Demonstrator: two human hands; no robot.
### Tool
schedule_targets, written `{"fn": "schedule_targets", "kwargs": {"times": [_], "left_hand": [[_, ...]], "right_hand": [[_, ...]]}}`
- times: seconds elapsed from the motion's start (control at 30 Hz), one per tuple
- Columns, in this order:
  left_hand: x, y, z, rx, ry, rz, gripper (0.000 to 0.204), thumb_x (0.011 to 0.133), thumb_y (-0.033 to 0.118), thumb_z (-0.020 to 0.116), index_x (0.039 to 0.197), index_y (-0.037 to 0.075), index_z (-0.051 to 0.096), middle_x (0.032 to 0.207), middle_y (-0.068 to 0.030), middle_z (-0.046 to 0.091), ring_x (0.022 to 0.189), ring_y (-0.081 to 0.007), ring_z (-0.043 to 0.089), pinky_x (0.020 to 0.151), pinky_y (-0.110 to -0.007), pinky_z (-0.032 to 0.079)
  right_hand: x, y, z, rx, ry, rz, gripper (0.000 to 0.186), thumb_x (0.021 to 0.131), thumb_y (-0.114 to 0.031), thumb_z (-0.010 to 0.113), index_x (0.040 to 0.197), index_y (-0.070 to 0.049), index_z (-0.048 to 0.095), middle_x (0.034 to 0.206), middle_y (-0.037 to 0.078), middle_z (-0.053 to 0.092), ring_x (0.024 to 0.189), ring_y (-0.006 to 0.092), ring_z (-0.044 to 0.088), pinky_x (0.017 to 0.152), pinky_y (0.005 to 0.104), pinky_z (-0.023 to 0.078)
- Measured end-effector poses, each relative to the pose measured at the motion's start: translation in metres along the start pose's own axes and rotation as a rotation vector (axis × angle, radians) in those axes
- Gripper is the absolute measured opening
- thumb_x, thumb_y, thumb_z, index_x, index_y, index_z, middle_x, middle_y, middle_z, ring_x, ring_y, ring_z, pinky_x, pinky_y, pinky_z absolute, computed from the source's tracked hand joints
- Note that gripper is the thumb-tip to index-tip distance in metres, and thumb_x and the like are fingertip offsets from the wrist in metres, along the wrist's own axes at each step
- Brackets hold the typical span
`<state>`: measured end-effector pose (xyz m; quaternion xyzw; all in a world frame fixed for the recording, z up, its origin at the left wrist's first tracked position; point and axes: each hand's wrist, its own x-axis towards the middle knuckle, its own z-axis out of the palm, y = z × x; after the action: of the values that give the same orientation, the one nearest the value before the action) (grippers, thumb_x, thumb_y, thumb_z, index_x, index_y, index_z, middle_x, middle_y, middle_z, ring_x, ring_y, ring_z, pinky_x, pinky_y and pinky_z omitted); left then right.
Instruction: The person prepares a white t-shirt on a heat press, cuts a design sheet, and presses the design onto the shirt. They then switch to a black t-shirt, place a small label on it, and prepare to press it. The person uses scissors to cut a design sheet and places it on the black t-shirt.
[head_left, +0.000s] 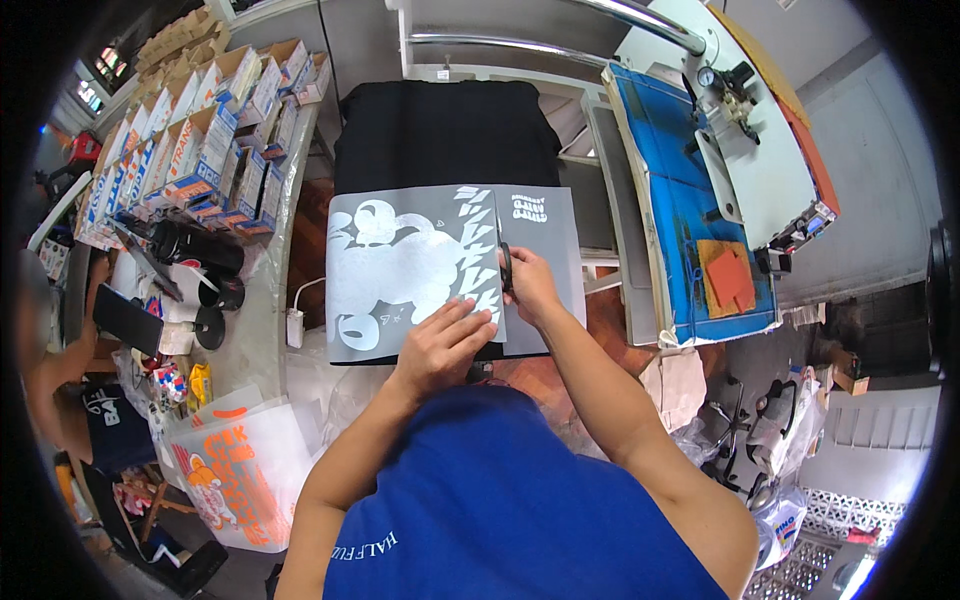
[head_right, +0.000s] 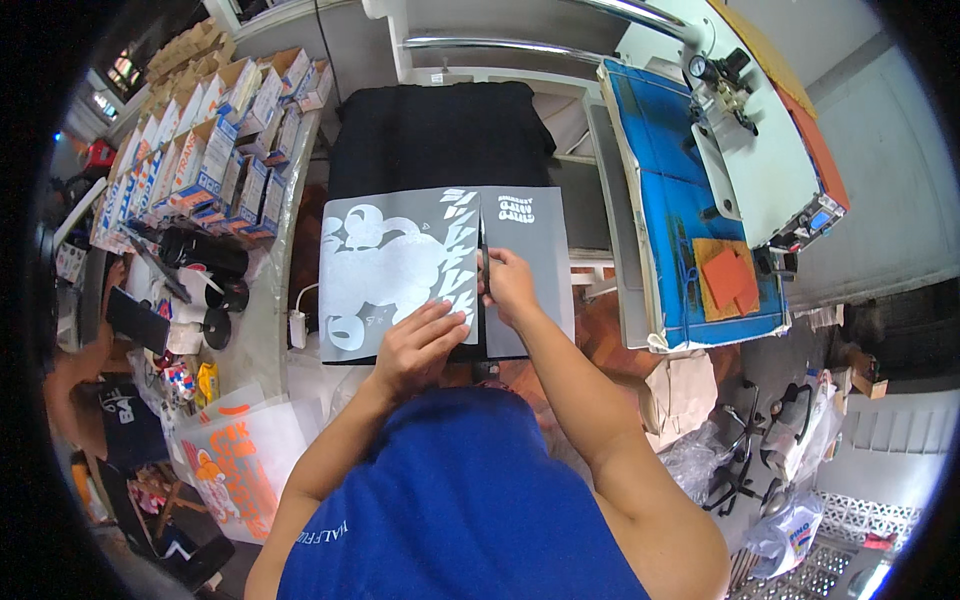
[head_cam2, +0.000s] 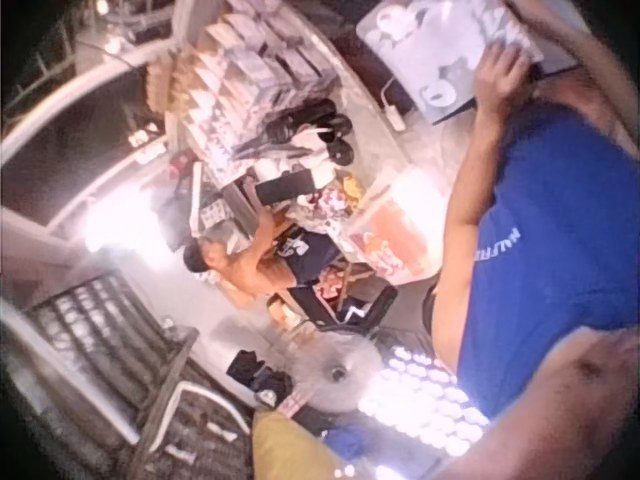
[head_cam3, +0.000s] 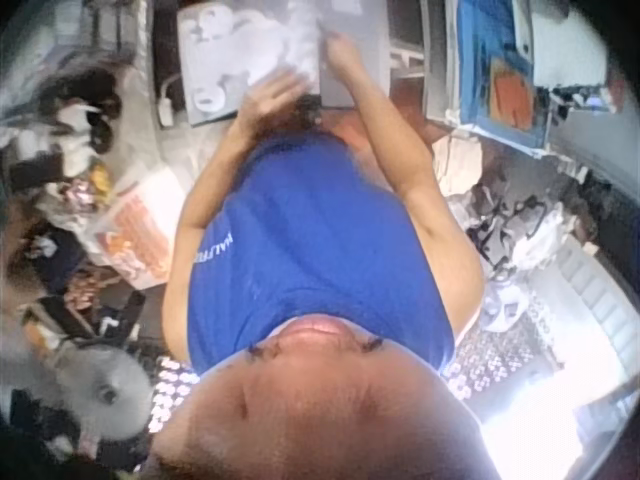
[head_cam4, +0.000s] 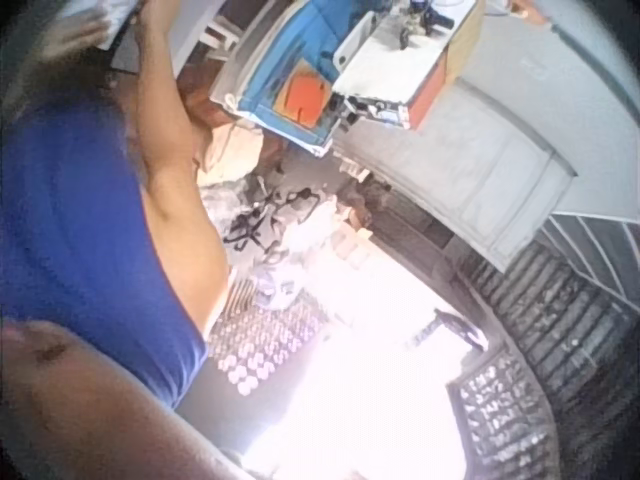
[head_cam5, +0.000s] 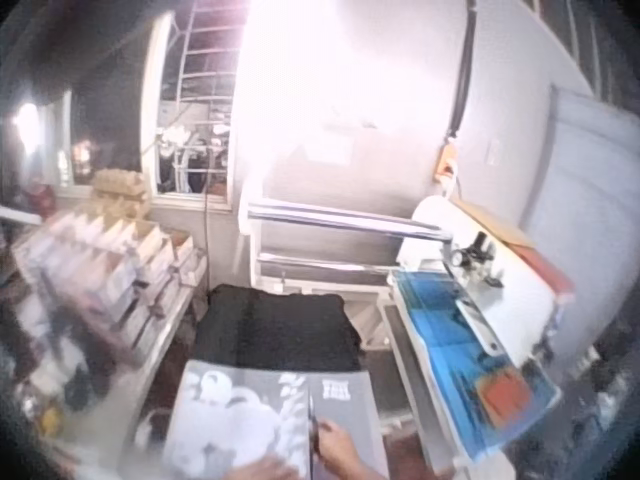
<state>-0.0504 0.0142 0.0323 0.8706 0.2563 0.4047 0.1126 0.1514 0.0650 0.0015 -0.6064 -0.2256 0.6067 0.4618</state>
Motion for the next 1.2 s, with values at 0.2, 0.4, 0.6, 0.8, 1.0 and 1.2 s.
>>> {"fn": "schedule_targets", "kwargs": {"times": [0.2, 0.4, 0.6, 0.8, 1.0, 1.2], "left_hand": [[0.002, 0.000, -0.004, -0.041, 0.018, -0.041, 0.023, 0.079, 0.004, 0.066, 0.101, 0.008, 0.070, 0.108, -0.0081, 0.071, 0.107, -0.0312, 0.068, 0.095, -0.044, 0.055], [-0.005, 0.013, -0.029, -0.554, 0.585, -0.747, 0.014, 0.098, 0.003, 0.055, 0.105, -0.001, 0.067, 0.108, -0.0126, 0.071, 0.102, -0.0238, 0.068, 0.094, -0.036, 0.053], [-0.114, -0.019, -0.127, -0.822, 1.712, -0.917, 0.007, 0.101, 0.010, 0.053, 0.105, 0.008, 0.058, 0.106, -0.0041, 0.062, 0.101, -0.0150, 0.058, 0.094, -0.032, 0.047], [-0.323, 0.016, -0.194, -0.251, 2.260, -0.814, 0.011, 0.097, 0.009, 0.052, 0.105, 0.008, 0.060, 0.104, -0.0035, 0.062, 0.100, -0.0185, 0.062, 0.093, -0.038, 0.054], [-0.516, 0.104, -0.217, 0.297, 2.122, -1.067, 0.029, 0.100, 0.021, 0.048, 0.117, 0.000, 0.059, 0.120, -0.0113, 0.060, 0.106, -0.0246, 0.060, 0.096, -0.041, 0.052], [-0.516, 0.152, -0.280, 1.353, 2.004, -1.772, 0.035, 0.090, 0.014, 0.062, 0.118, -0.007, 0.056, 0.127, -0.0217, 0.054, 0.125, -0.0334, 0.050, 0.104, -0.047, 0.042]], "right_hand": [[0.014, -0.009, 0.005, -0.028, 0.012, -0.038, 0.031, 0.094, -0.020, 0.066, 0.114, 0.002, 0.059, 0.069, 0.002, 0.058, 0.053, 0.0097, 0.053, 0.037, 0.0238, 0.035], [0.016, -0.007, -0.016, -0.375, 0.154, -0.228, 0.040, 0.097, -0.019, 0.057, 0.133, -0.003, 0.055, 0.092, 0.011, 0.069, 0.070, 0.0172, 0.069, 0.053, 0.0293, 0.051], [0.024, 0.002, -0.054, -1.094, 0.360, -0.768, 0.067, 0.081, -0.011, 0.071, 0.142, 0.000, 0.045, 0.134, 0.023, 0.056, 0.127, 0.0393, 0.051, 0.110, 0.0451, 0.036], [0.039, 0.006, -0.019, -1.289, 0.192, -0.822, 0.065, 0.081, -0.012, 0.069, 0.140, -0.001, 0.046, 0.139, 0.021, 0.053, 0.132, 0.0361, 0.049, 0.114, 0.0516, 0.028], [0.054, -0.017, 0.022, -1.262, -0.004, -0.963, 0.062, 0.084, -0.014, 0.067, 0.140, -0.001, 0.046, 0.138, 0.020, 0.055, 0.131, 0.0359, 0.050, 0.112, 0.0469, 0.031], [0.057, -0.014, 0.021, -1.470, 0.086, -0.807, 0.064, 0.080, -0.018, 0.067, 0.139, -0.002, 0.048, 0.132, 0.021, 0.057, 0.123, 0.0377, 0.054, 0.106, 0.0529, 0.037]]}}
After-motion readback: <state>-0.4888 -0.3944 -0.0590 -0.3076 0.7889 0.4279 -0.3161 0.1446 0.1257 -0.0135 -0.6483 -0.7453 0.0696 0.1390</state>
